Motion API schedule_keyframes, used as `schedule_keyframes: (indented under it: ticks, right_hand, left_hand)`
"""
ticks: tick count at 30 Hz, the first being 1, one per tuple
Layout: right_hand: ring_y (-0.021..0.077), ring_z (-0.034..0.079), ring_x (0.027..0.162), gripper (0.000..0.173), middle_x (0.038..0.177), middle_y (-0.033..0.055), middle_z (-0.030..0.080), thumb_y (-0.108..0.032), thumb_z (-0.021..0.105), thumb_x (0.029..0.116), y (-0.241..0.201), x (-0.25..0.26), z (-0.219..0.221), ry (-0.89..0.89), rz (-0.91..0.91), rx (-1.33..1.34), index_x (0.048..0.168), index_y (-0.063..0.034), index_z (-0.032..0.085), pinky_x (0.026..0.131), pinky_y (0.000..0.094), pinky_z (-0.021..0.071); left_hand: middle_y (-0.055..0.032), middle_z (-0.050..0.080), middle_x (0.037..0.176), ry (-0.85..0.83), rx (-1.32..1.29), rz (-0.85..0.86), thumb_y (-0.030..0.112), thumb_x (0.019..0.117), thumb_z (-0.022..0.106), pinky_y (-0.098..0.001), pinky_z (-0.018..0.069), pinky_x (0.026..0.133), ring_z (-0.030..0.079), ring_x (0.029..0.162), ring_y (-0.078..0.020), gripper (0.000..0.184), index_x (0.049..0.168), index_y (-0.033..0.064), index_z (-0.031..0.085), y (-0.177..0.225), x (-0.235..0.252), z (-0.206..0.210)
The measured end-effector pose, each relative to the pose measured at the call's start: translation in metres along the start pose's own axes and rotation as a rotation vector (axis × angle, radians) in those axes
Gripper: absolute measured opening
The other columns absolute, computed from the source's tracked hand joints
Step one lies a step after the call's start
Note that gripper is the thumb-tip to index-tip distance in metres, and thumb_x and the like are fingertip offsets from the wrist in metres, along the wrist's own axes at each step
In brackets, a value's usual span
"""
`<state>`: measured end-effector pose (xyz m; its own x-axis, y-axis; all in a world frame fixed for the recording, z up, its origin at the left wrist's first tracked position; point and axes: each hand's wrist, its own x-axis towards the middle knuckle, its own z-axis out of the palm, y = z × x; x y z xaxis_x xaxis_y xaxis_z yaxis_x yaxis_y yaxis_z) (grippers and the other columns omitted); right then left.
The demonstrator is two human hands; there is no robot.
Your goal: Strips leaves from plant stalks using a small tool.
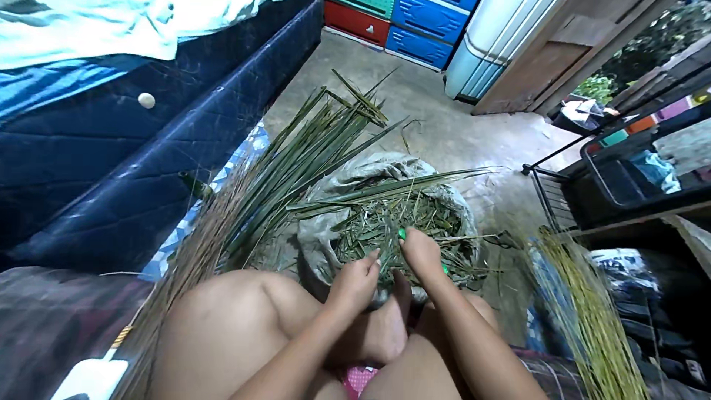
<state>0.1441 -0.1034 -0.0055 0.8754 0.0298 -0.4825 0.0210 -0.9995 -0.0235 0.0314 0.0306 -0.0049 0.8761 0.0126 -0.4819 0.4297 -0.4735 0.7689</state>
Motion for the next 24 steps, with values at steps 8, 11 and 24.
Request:
schedule_keyframes:
  ticks: [8,11,24]
  right_hand:
    - [0.0354,0.067,0.104,0.036,0.111,0.0212,0.068,-0.031,0.049,0.1084,0.006,-0.02,-0.003,-0.252,-0.117,0.202,0.121,-0.0025,0.066,0.089,0.0574,0.0509]
    - [0.0355,0.068,0.106,0.033,0.11,0.0198,0.069,-0.03,0.05,0.1077,-0.003,-0.035,0.009,-0.274,-0.179,0.154,0.119,-0.0038,0.066,0.089,0.0578,0.0517]
    - [0.0351,0.068,0.102,0.033,0.106,0.0194,0.07,-0.03,0.05,0.1074,0.011,-0.039,0.014,-0.205,-0.155,0.236,0.118,-0.0039,0.067,0.088,0.0569,0.0518]
  left_hand:
    - [-0.0184,0.071,0.124,-0.007,0.077,-0.046,0.035,0.1118,0.037,-0.0573,0.0478,0.103,0.067,0.117,-0.0351,0.047,0.155,0.0203,0.049,-0.003,0.0,0.002]
    - [-0.0193,0.069,0.128,0.0,0.102,-0.038,0.034,0.112,0.036,-0.0574,0.0465,0.105,0.065,0.121,-0.0361,0.048,0.154,0.0162,0.049,-0.001,-0.001,0.002]
    - [-0.0194,0.07,0.125,0.058,0.255,0.003,0.031,0.1114,0.036,-0.0567,0.0492,0.101,0.066,0.119,-0.0369,0.048,0.157,0.0203,0.047,0.007,-0.011,0.004]
